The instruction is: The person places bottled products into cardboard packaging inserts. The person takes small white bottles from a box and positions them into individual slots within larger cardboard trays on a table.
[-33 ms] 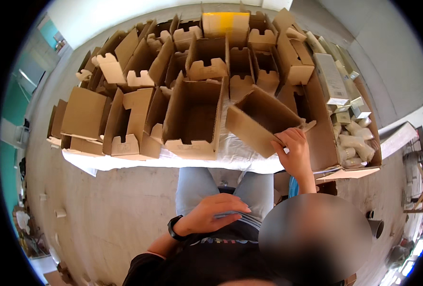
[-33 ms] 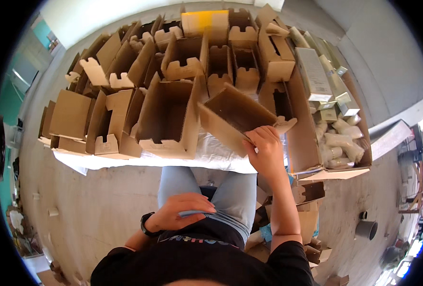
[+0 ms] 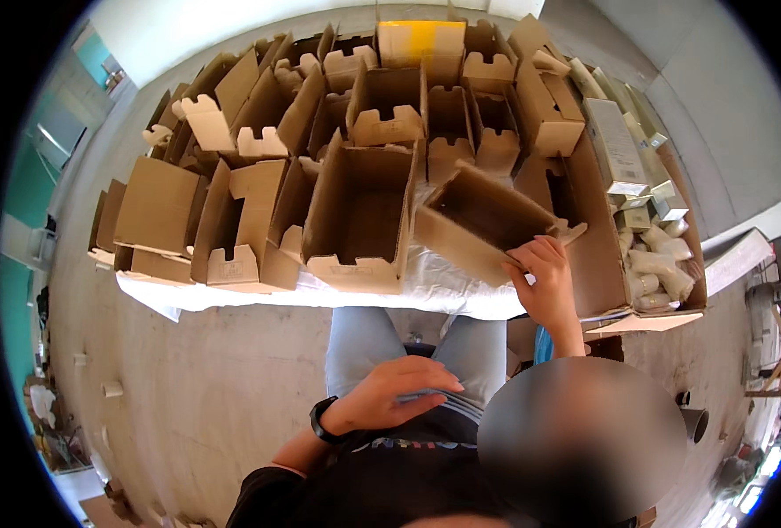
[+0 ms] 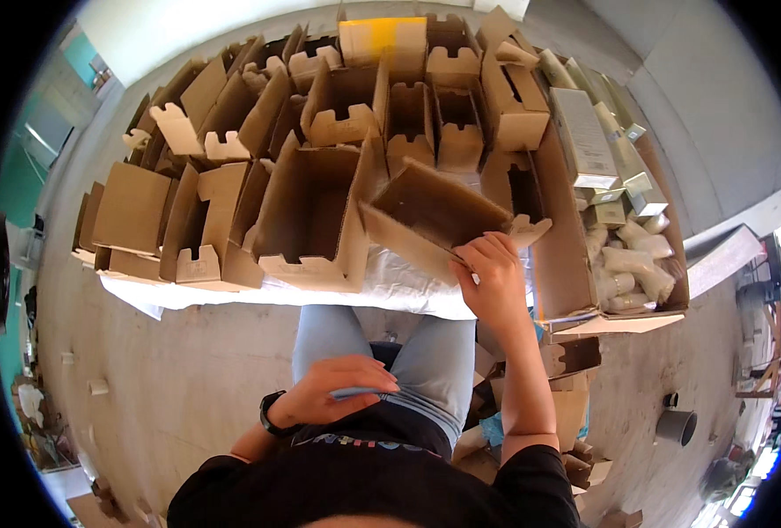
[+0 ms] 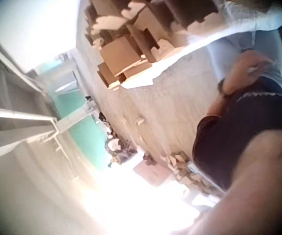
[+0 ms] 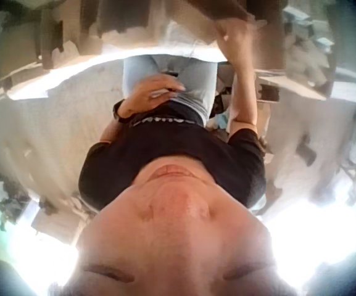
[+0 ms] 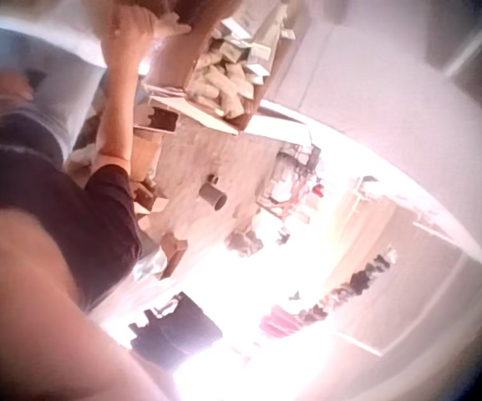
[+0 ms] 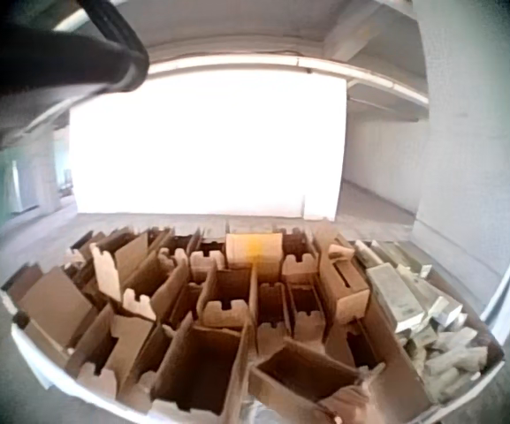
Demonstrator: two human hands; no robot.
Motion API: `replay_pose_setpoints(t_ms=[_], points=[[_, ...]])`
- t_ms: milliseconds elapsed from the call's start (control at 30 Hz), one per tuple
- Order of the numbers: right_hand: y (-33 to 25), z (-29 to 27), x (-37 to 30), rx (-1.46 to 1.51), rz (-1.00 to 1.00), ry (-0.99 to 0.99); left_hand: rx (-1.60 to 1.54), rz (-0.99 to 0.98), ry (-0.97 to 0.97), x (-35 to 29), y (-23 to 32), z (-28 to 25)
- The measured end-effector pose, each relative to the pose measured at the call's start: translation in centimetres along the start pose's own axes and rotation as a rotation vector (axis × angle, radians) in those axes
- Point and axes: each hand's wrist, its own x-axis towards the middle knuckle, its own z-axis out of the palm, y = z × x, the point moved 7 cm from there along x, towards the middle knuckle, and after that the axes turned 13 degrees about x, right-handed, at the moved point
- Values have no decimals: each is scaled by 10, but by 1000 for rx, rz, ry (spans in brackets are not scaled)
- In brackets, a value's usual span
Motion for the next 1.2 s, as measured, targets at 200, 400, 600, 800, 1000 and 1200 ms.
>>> replay_pose_setpoints(t_ms=[200, 400, 600, 800, 1000, 1200], points=[[26, 11, -27, -11, -67, -41, 56, -60, 57, -8, -13, -4], [43, 11, -47, 14, -36, -39, 82, -42, 85, 3, -14, -3], [37, 4, -40, 15, -41, -45, 77, -43, 97, 10, -12, -6], [40, 10, -51, 54, 32, -123, 118, -4, 93, 13, -10, -3], [53, 23, -63, 36, 72, -49, 179, -27, 113, 27, -26, 5], [49, 21, -70, -98, 149, 14, 453, -206, 427, 35, -61, -3]])
